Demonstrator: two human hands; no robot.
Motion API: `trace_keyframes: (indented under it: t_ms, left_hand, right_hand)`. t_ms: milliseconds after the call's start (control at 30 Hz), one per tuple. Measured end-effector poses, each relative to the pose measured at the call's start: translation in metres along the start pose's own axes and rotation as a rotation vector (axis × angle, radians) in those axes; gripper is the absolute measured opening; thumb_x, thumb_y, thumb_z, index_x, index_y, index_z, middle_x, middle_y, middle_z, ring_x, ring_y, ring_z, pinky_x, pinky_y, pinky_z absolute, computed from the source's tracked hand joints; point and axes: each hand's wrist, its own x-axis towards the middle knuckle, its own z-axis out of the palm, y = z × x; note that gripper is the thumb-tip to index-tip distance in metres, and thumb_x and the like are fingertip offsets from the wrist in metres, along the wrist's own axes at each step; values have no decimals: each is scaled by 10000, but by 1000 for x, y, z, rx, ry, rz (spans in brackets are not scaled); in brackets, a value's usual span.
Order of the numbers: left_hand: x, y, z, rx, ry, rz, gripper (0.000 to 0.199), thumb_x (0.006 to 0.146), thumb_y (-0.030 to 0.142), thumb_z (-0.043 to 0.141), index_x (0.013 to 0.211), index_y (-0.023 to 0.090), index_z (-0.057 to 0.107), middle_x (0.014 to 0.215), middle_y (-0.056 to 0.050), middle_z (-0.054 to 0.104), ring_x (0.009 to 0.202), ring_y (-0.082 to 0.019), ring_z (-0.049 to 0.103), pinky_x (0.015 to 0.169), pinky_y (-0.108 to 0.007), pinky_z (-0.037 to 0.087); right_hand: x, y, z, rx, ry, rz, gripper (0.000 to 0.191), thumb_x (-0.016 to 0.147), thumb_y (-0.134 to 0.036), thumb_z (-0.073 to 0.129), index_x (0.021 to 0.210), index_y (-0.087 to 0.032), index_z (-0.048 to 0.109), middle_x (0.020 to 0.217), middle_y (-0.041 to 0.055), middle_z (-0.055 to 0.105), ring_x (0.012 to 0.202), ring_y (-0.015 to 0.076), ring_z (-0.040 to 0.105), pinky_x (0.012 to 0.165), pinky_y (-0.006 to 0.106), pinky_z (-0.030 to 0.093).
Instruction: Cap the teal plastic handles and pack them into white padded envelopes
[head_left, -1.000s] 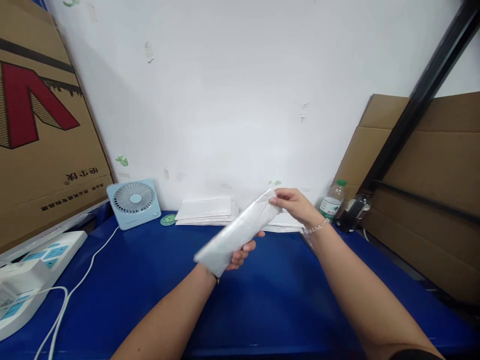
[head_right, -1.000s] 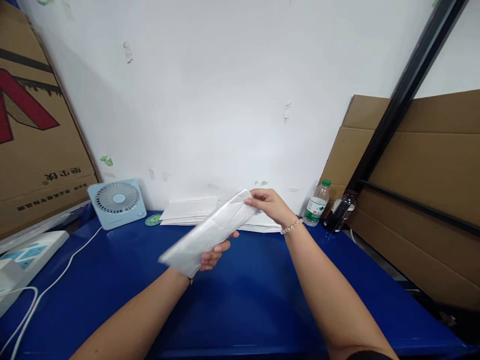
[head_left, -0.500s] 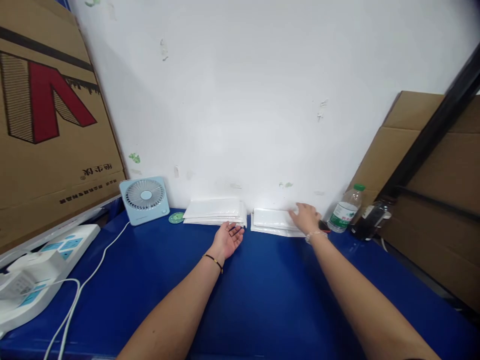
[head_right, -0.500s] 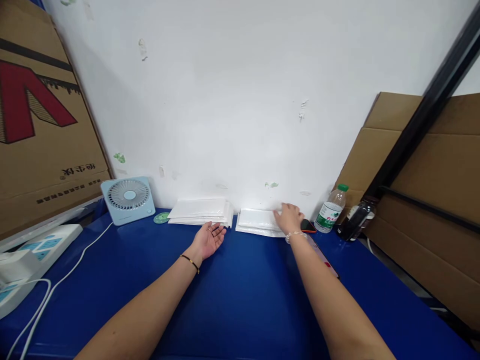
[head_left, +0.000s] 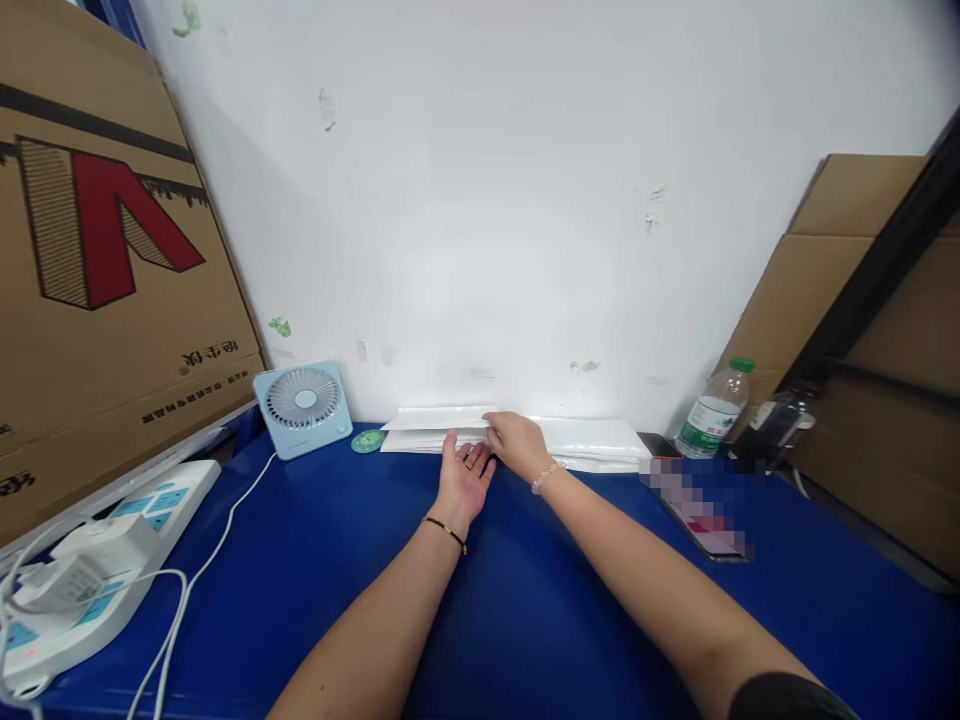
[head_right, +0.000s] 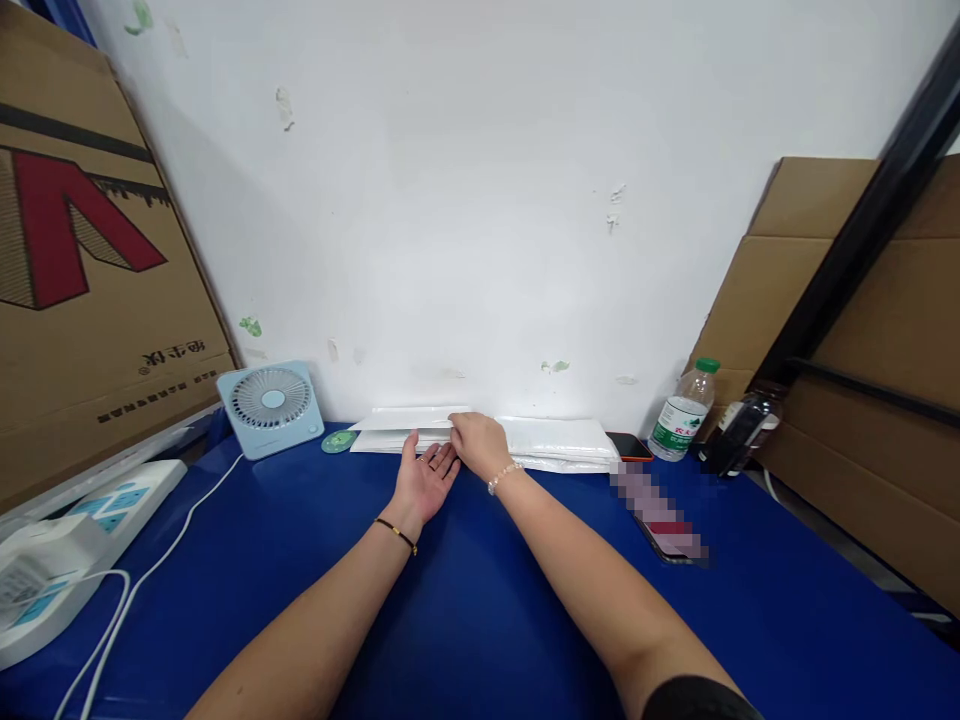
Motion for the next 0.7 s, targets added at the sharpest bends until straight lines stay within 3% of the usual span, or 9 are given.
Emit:
trace_keyframes:
  t_ms: [100, 233, 333, 433, 533, 567, 700]
  left_hand:
    - [-6, -7, 5, -41, -76, 93, 340, 805, 504, 558, 985, 215, 547, 988, -55, 616, 936, -169, 617, 785, -273, 508]
    - [-11, -22, 6, -81, -65, 168, 203, 795, 361, 609, 904, 193, 584, 853, -23, 642, 814, -155, 633, 752, -258, 510]
    - [-15, -32, 5, 18, -122, 282, 200, 766, 316, 651, 895, 167, 615, 874, -31, 658, 866, -164, 630, 801, -256, 489]
    - [-24, -36, 7, 139, -231, 425, 276, 743, 307, 685, 970, 157, 642, 998, -50, 662, 1025, -194, 590, 907, -280, 444]
    - [-36, -37, 11, 186, -277, 474, 326, 735, 313, 699, 1027, 180, 643, 1077, -55, 654, 1096, -214, 559, 952, -317, 418]
    - [-39, -37, 12, 198, -283, 474, 340, 733, 322, 700, 1039, 184, 642, 1086, -57, 654, 1097, -218, 559, 953, -325, 417]
    - [-46, -36, 16, 254, -306, 475, 418, 708, 340, 713, 1085, 180, 630, 1102, -72, 656, 1095, -236, 568, 948, -339, 419]
  right_hand:
    - [-36, 15, -18, 183, -15, -49, 338, 886, -207, 397, 1165, -210, 587, 1083, 71, 674, 966, 210, 623, 835, 319, 463]
    - [-86, 35, -39, 307, -174, -228, 426, 810, -122, 445, 1197, -231, 587, 1155, 51, 655, 1026, 210, 620, 886, 342, 471]
    - [-110, 48, -46, 334, -242, -184, 449, 796, -75, 421, 1158, -247, 624, 1110, 47, 675, 996, 208, 635, 886, 359, 477]
    - [-121, 60, -47, 437, -276, -85, 514, 769, -198, 587, 1279, -241, 531, 1261, 80, 583, 1141, 248, 553, 976, 411, 424]
    - [-124, 64, -41, 547, -320, -18, 981, 597, -377, 782, 1432, -199, 298, 1447, 143, 363, 1306, 308, 370, 1076, 469, 299]
    - [-124, 63, -37, 574, -319, 2, 1057, 566, -415, 798, 1446, -188, 257, 1462, 156, 331, 1320, 315, 344, 1086, 475, 276]
    - [-118, 48, -21, 611, -238, 54, 1052, 540, -441, 813, 1424, -209, 292, 1399, 148, 424, 1262, 320, 419, 1043, 473, 330]
